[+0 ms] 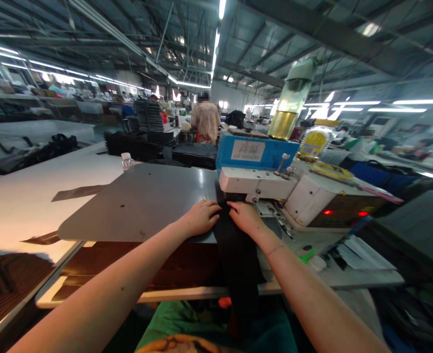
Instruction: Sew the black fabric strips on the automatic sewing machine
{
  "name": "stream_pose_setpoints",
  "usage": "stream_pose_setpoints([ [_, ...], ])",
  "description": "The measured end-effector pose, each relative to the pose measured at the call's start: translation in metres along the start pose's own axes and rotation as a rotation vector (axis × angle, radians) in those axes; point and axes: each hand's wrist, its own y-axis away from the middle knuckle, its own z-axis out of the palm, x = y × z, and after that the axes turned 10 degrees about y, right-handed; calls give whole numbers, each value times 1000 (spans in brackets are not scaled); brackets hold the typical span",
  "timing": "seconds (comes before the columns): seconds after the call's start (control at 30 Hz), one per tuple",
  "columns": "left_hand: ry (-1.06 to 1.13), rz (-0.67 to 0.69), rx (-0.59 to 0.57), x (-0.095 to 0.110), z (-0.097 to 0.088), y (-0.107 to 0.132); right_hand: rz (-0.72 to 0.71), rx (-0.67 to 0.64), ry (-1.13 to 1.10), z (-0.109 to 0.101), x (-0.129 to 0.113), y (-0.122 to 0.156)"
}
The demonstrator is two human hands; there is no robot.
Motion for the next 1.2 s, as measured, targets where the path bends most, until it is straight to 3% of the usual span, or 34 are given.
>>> stream_pose_setpoints([
  [0.7,-6,-16,-46,-4,-2,-8,53,107,105,6,-1,-4],
  [1.2,13,21,-23,-7,-1,-6,64,91,105,6,-2,-4],
])
